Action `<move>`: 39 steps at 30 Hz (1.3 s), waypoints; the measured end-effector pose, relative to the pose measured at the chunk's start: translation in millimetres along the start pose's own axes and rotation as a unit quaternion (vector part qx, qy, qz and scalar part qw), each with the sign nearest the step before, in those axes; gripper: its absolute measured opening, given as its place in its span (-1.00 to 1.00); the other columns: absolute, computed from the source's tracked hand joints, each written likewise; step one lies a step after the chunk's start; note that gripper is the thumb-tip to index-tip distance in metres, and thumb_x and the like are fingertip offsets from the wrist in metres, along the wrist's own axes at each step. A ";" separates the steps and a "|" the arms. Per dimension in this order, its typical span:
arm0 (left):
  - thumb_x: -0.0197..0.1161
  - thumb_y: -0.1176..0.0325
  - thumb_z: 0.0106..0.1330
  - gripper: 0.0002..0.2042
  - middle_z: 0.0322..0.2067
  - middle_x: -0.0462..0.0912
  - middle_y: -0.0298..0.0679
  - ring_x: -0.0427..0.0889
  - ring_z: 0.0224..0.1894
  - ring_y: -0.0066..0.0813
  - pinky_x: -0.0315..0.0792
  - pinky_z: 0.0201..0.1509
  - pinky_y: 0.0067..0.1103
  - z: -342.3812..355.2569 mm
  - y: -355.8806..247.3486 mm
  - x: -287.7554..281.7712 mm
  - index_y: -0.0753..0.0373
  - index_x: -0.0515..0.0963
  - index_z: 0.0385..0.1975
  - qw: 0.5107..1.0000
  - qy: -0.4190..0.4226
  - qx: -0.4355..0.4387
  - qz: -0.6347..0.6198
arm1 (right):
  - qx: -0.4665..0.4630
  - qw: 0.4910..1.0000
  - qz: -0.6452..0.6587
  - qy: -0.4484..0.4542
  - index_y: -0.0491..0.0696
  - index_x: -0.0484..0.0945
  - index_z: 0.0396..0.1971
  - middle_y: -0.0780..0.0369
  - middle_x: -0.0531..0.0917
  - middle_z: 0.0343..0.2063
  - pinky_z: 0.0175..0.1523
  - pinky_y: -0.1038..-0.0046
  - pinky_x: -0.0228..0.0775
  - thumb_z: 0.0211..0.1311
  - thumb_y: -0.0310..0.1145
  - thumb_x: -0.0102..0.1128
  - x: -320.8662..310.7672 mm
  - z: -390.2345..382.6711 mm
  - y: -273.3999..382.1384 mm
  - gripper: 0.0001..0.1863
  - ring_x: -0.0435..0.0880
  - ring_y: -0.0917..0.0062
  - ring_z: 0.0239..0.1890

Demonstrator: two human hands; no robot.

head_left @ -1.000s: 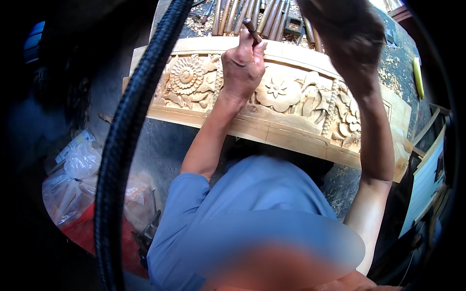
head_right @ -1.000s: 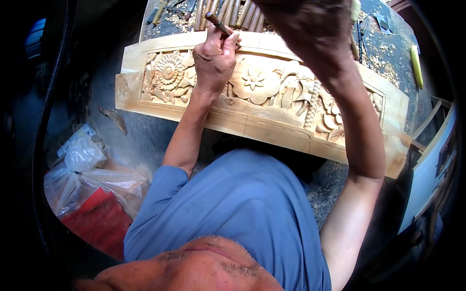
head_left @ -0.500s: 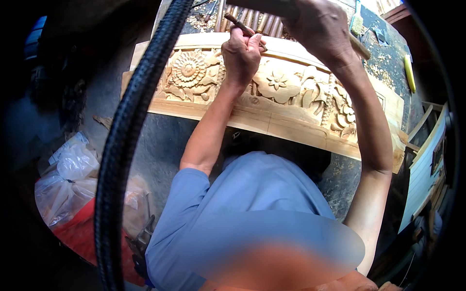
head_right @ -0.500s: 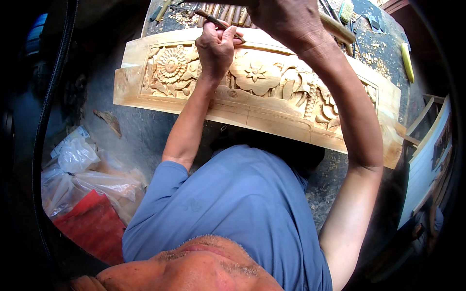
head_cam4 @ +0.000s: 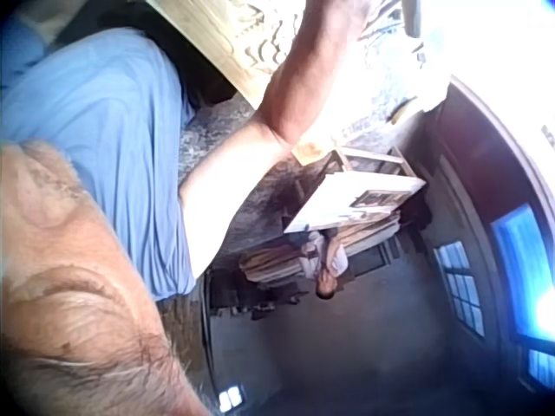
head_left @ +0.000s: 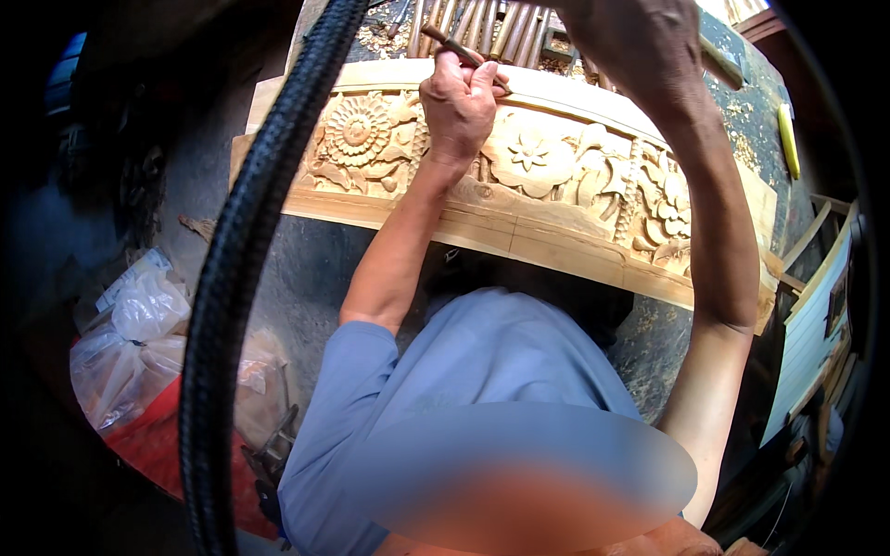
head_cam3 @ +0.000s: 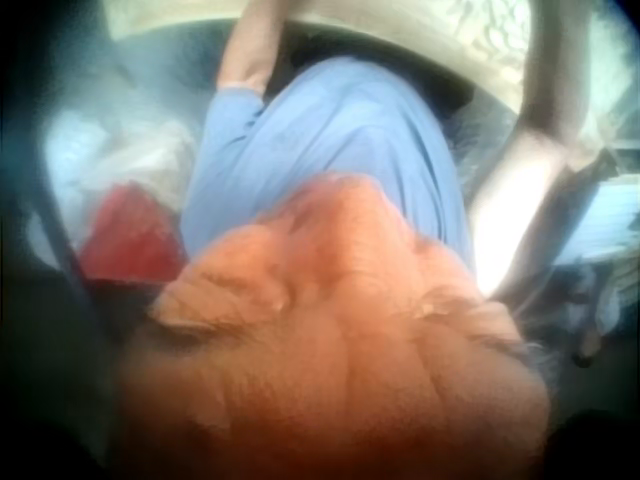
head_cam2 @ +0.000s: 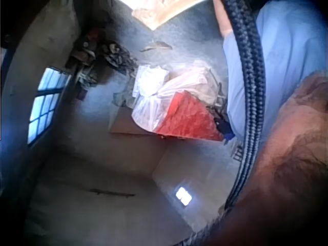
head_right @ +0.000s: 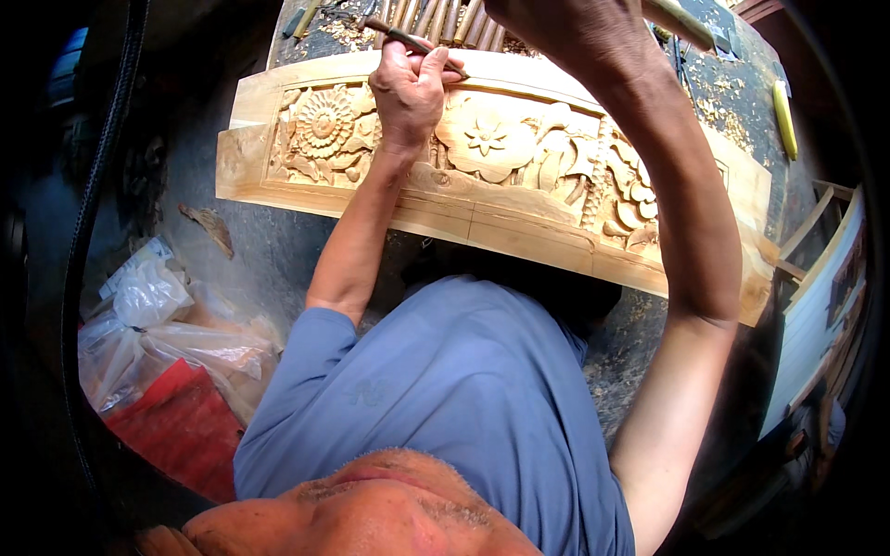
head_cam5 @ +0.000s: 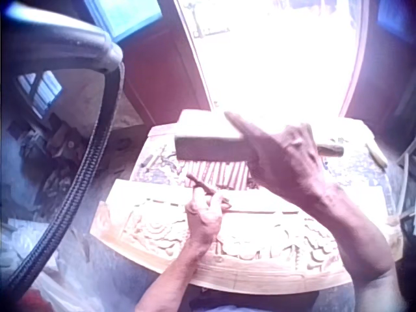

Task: The person carves intricate floral patterns into a wooden panel using a chisel and a wooden mallet. The person strikes the chisel with the mallet to remove small chips of wood and switches between different chisels to refine the carving.

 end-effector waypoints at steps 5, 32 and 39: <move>0.20 0.52 0.47 -0.90 -0.50 0.76 -0.15 0.80 -0.49 -0.41 0.65 -0.45 -0.53 -4.6 -10.7 3.6 0.36 0.42 -0.22 0.999 0.001 0.022 0.026 | 0.041 0.986 0.073 -0.142 0.02 0.52 0.26 0.22 0.75 -0.52 -0.43 0.41 0.61 0.28 -0.50 0.19 -29.8 -3.3 19.2 -0.49 0.68 0.46 -0.61; 0.23 0.49 0.49 -0.86 -0.44 0.79 -0.16 0.82 -0.40 -0.46 0.68 -0.34 -0.59 -8.3 -17.4 14.7 0.37 0.39 -0.19 0.998 0.025 0.025 0.059 | 0.001 0.987 0.154 -0.052 0.02 0.50 0.27 0.19 0.78 -0.31 -0.49 0.61 0.65 0.29 -0.56 0.23 2.3 -11.6 13.5 -0.47 0.68 0.57 -0.62; 0.19 0.49 0.51 -0.88 -0.42 0.80 -0.11 0.81 -0.42 -0.49 0.69 -0.35 -0.62 -4.4 -0.2 10.3 0.39 0.42 -0.23 1.000 0.016 -0.025 0.008 | -0.047 0.996 0.062 -0.046 -0.05 0.56 0.19 0.23 0.76 -0.34 -0.59 0.62 0.56 0.36 -0.53 0.17 0.2 -0.9 5.7 -0.60 0.65 0.63 -0.60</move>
Point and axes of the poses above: each hand's wrist, its own z-axis towards the middle knuckle, its own x-axis out of the palm, y = z × x, the point moved 9 cm from there along z, towards the middle knuckle
